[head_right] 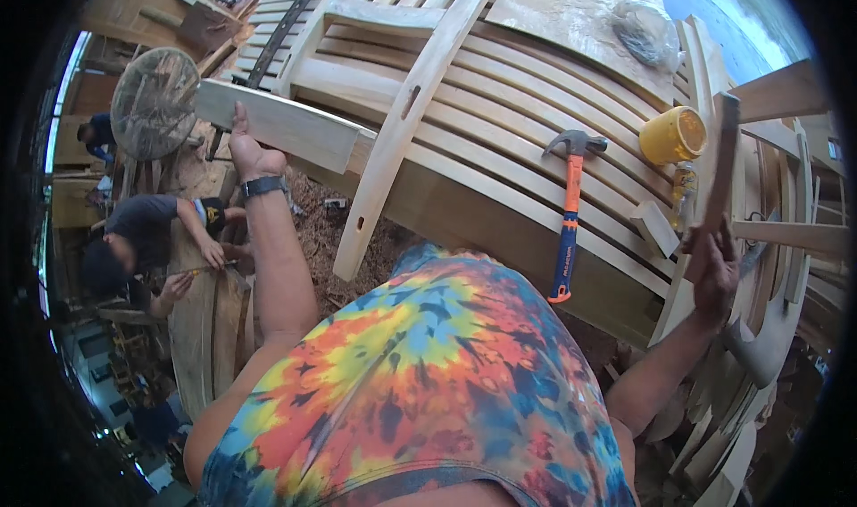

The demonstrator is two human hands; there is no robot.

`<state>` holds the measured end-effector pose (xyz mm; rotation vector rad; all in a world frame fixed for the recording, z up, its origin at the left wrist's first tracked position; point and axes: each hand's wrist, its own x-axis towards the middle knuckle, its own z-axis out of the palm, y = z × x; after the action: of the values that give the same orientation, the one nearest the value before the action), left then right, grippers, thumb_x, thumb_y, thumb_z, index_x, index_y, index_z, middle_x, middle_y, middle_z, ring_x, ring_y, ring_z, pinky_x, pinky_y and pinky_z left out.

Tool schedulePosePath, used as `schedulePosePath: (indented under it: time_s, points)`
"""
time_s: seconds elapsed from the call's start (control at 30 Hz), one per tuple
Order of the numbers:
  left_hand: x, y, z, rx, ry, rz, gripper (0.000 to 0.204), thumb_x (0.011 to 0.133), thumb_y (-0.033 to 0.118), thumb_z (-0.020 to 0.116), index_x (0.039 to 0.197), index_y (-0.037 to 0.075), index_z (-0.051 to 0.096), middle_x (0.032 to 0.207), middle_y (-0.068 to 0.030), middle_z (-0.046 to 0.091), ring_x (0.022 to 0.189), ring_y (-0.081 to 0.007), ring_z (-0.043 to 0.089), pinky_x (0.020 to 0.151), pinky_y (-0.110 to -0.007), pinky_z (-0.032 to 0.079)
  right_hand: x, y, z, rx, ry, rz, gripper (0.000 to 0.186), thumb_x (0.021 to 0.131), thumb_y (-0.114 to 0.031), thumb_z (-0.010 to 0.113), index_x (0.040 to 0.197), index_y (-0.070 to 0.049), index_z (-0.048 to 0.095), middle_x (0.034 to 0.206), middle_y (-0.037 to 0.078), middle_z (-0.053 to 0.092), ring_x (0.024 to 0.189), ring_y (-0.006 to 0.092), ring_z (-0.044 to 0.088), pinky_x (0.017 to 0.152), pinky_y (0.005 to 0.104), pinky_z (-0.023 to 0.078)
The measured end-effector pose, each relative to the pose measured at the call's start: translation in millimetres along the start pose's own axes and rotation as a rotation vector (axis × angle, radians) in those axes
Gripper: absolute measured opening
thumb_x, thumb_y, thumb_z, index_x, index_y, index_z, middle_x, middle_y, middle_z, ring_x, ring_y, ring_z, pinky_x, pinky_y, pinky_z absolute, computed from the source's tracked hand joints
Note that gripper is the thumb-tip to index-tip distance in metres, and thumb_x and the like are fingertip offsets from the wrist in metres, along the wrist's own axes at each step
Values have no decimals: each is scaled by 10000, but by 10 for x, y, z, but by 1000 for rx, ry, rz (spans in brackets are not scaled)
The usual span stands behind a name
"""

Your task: The person assembles a wooden chair frame by hammering wooden pieces into place with a hammer, loosening and removing a clamp, and applying glue to wooden parts with a stick.

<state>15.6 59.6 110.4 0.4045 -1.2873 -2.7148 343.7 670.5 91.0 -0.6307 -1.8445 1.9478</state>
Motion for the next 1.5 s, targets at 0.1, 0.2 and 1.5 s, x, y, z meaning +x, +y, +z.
schedulePosePath:
  time_s: [0.1, 0.2, 1.5]
  points:
    - [143, -34, 49, -31, 31, 24, 470, 934, 433, 670, 1231, 78, 585, 1188, -134, 663, 1148, -328, 608, 1005, -502, 470, -59, 59, 555, -42, -139, -16, 404, 964, -108, 562, 1344, 28, 580, 935, 103, 697, 800, 165, 649, 740, 300, 526]
    - [305, 8, -21, -80, 4, 6, 455, 926, 423, 682, 1217, 83, 594, 1165, -107, 666, 1131, -314, 608, 1006, -499, 463, -179, 77, 1143, -58, -181, 11, 381, 945, -92, 561, 1302, 33, 611, 929, 100, 698, 814, 165, 655, 747, 300, 526]
    - [680, -354, -142, -660, -265, -92, 519, 777, 342, 826, 1254, 271, 634, 1449, -21, 543, 1392, -323, 419, 1101, -735, 302, -281, 374, 4316, -49, -350, 120, 374, 998, -81, 604, 1371, -92, 619, 830, -65, 586, 673, 22, 454, 605, 206, 441]
